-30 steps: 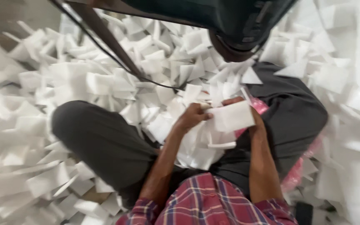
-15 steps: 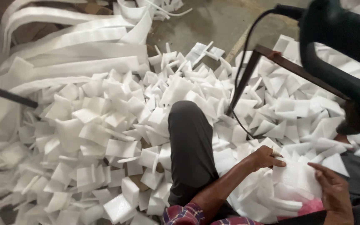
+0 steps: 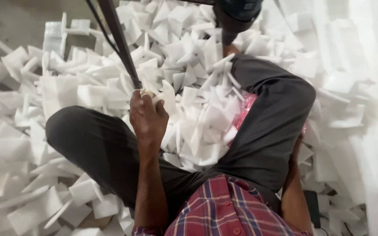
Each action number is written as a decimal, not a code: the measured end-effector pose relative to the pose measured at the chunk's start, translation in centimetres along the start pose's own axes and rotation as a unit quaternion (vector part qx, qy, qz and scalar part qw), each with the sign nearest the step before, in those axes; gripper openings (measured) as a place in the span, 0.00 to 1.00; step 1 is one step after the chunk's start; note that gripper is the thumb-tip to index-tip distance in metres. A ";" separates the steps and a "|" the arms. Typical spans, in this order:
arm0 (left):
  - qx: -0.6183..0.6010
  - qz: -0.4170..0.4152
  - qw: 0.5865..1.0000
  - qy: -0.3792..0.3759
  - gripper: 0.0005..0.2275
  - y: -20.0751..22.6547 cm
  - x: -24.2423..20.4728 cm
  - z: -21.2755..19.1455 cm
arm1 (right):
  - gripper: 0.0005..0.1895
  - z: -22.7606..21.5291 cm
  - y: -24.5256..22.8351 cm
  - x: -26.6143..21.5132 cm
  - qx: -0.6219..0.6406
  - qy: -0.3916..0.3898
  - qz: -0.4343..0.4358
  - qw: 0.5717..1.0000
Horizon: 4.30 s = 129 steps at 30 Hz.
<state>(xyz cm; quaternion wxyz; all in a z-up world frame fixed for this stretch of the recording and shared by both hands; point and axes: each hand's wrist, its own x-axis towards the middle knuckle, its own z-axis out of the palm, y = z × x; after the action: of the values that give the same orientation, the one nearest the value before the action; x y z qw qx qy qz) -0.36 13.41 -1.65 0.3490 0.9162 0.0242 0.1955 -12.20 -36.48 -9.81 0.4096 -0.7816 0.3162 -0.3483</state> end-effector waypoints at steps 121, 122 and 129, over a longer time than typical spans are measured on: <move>-0.492 -0.084 0.843 0.200 0.17 2.2 9.0 -7.8 | 0.16 18.8 -18.0 -3.8 0.048 -0.374 0.006 0.926; -0.451 0.022 0.873 0.184 0.15 2.2 11.5 -9.1 | 0.17 20.0 -17.7 -4.2 0.041 -0.390 0.043 0.919; -0.199 0.240 0.950 -0.025 0.28 4.6 21.8 -12.9 | 0.19 20.5 -13.6 -5.6 0.034 -0.418 0.061 0.906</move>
<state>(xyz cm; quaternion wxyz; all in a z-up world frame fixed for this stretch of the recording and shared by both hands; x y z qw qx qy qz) 14.47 22.03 17.52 0.4675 0.8117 -0.2443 0.2510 3.96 -17.19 -8.34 0.5507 -0.8204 0.1515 0.0252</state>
